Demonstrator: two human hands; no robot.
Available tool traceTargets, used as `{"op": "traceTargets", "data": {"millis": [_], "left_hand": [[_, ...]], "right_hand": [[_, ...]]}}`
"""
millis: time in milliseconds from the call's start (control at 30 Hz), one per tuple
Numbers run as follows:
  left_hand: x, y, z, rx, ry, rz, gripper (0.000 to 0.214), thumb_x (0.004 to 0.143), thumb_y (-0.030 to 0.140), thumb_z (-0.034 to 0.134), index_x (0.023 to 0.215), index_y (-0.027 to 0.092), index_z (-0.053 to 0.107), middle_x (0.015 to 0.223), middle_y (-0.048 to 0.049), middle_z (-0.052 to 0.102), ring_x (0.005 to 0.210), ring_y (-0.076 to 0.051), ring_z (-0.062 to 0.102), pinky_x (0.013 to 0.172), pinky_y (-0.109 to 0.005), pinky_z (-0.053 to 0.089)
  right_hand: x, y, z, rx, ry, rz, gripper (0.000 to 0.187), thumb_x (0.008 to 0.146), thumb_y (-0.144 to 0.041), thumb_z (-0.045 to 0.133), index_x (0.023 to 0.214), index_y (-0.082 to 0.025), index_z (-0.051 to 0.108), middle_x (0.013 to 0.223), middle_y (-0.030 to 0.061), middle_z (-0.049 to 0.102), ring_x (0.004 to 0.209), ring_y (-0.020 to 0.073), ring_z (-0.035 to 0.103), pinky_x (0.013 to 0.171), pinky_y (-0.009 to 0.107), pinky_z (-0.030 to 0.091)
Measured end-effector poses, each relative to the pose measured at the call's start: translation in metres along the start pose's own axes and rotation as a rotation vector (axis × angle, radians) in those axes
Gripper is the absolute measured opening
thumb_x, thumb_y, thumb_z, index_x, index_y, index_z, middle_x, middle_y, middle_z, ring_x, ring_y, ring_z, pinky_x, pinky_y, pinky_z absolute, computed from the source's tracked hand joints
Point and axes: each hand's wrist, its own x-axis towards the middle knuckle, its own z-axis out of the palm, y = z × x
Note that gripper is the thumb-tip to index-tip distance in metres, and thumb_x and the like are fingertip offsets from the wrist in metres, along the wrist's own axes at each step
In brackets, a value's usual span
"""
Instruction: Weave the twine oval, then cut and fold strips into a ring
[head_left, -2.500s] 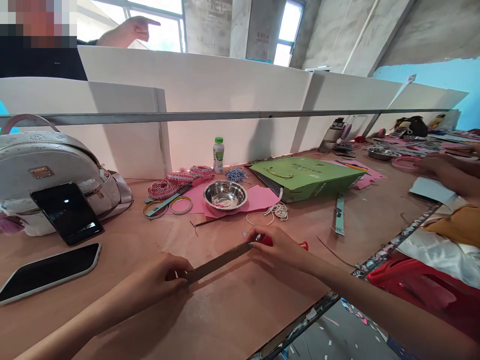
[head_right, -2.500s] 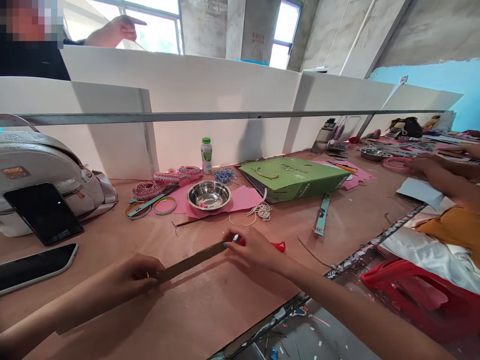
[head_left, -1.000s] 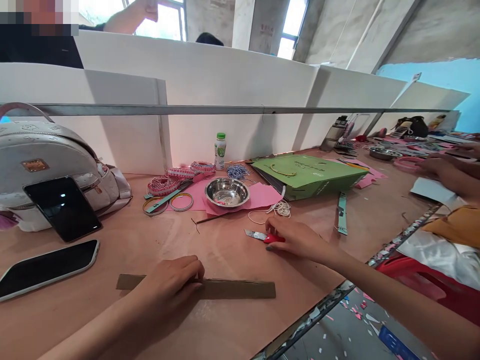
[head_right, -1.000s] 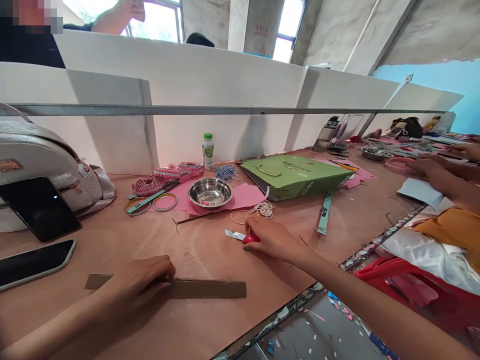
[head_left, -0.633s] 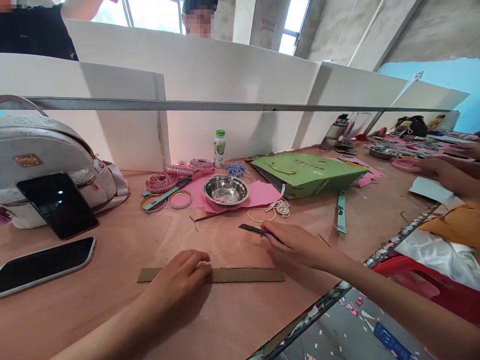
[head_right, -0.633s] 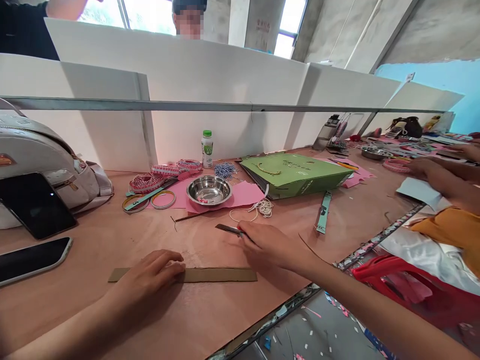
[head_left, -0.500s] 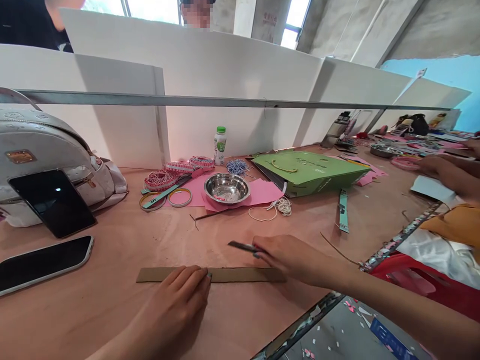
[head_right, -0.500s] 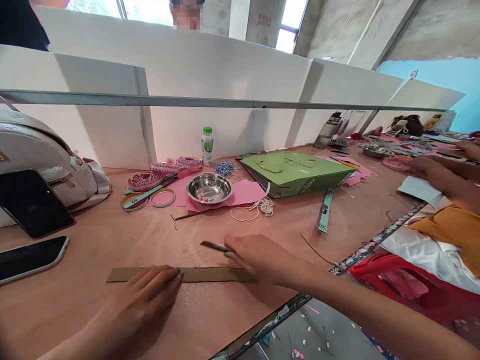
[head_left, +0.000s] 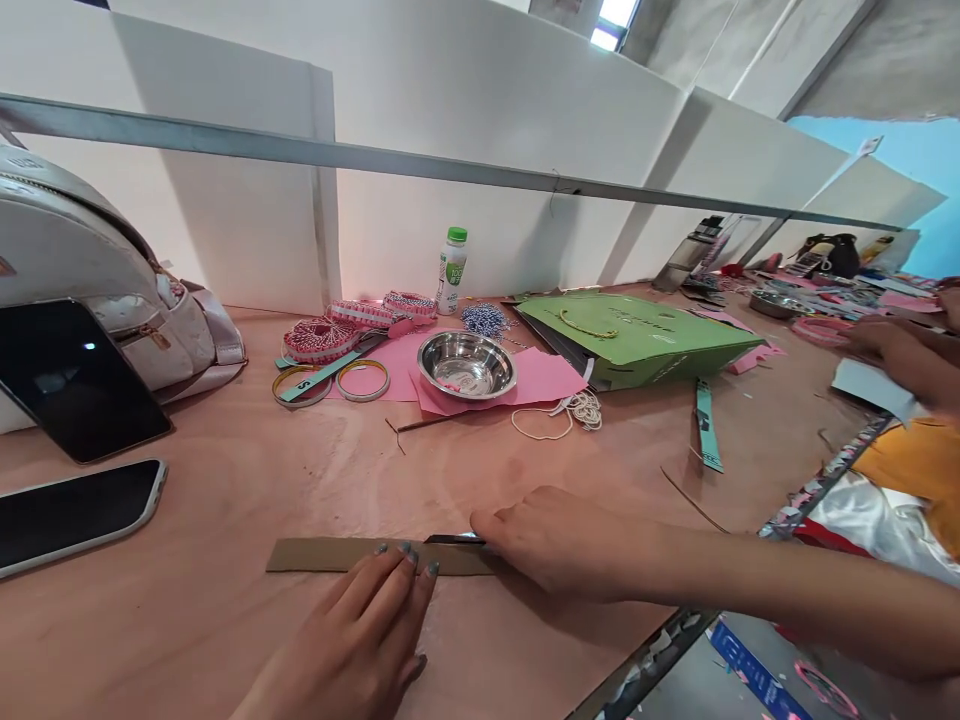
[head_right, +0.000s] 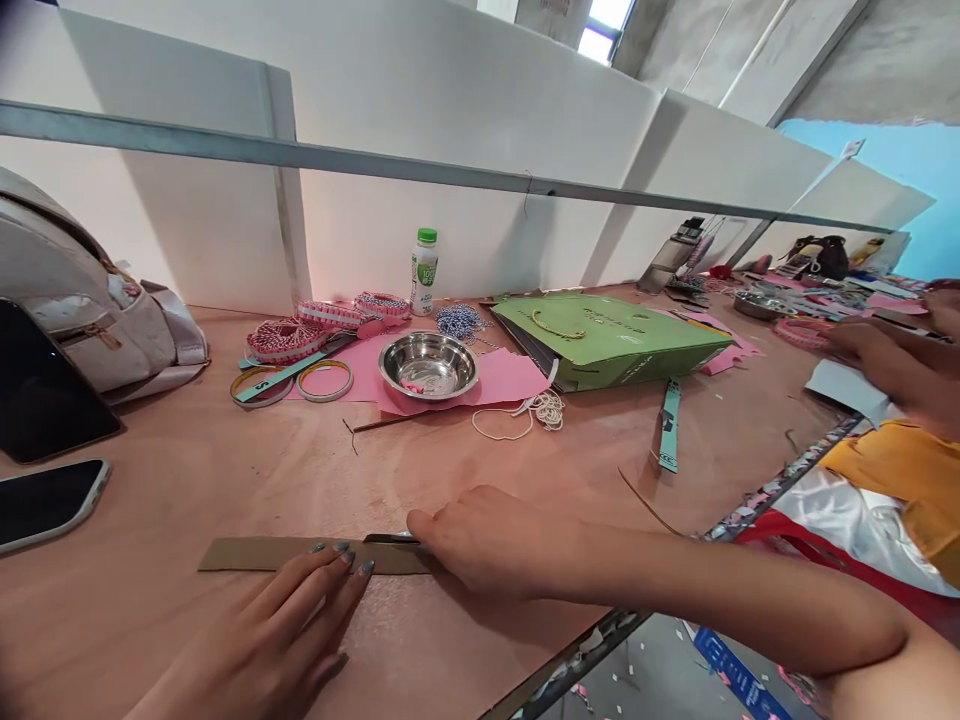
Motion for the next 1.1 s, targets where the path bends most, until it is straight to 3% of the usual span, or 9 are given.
{"op": "traceTargets", "data": {"millis": [167, 467, 600, 833, 1100], "left_hand": [[-0.001, 0.000, -0.001, 0.006, -0.034, -0.009, 0.043, 0.105, 0.025, 0.028, 0.123, 0.011, 0.064, 0.113, -0.0090, 0.074, 0.103, -0.023, 0.065, 0.090, -0.035, 0.046], [-0.013, 0.003, 0.012, -0.052, -0.097, -0.045, 0.038, 0.100, 0.026, 0.040, 0.129, 0.014, 0.062, 0.118, -0.0092, 0.072, 0.113, -0.024, 0.062, 0.094, -0.035, 0.050], [-0.015, 0.005, 0.014, -0.071, -0.111, -0.052, 0.038, 0.098, 0.023, 0.041, 0.129, 0.014, 0.062, 0.120, -0.0086, 0.072, 0.114, -0.025, 0.063, 0.093, -0.036, 0.052], [-0.014, -0.002, 0.006, -0.076, -0.168, 0.009, 0.043, 0.093, 0.016, 0.041, 0.131, 0.013, 0.060, 0.123, -0.0098, 0.071, 0.115, -0.028, 0.063, 0.090, -0.038, 0.056], [-0.016, -0.003, 0.006, -0.080, -0.180, 0.023, 0.051, 0.088, 0.011, 0.044, 0.138, 0.011, 0.054, 0.126, -0.0131, 0.069, 0.119, -0.029, 0.061, 0.094, -0.038, 0.054]], "right_hand": [[-0.004, 0.000, -0.008, -0.126, -0.027, -0.072, 0.016, 0.087, -0.008, 0.054, 0.095, -0.019, 0.062, 0.073, 0.0019, 0.071, 0.052, 0.0160, 0.058, 0.046, 0.033, 0.015], [-0.001, 0.008, -0.011, -0.176, -0.025, -0.173, 0.016, 0.086, -0.007, 0.054, 0.093, -0.017, 0.065, 0.074, 0.0034, 0.072, 0.055, 0.0162, 0.061, 0.046, 0.033, 0.015], [-0.004, 0.012, -0.011, -0.170, -0.036, -0.172, 0.019, 0.085, -0.005, 0.054, 0.094, -0.016, 0.066, 0.075, 0.0044, 0.073, 0.057, 0.0174, 0.062, 0.046, 0.033, 0.014], [-0.011, 0.013, -0.018, -0.116, -0.167, -0.140, 0.018, 0.090, -0.005, 0.053, 0.101, -0.014, 0.064, 0.080, 0.0060, 0.073, 0.061, 0.0170, 0.062, 0.047, 0.032, 0.018], [-0.029, 0.024, -0.008, -0.151, -0.106, -0.122, 0.020, 0.087, -0.007, 0.054, 0.104, -0.016, 0.062, 0.076, 0.0044, 0.072, 0.058, 0.0176, 0.060, 0.049, 0.033, 0.016]]}}
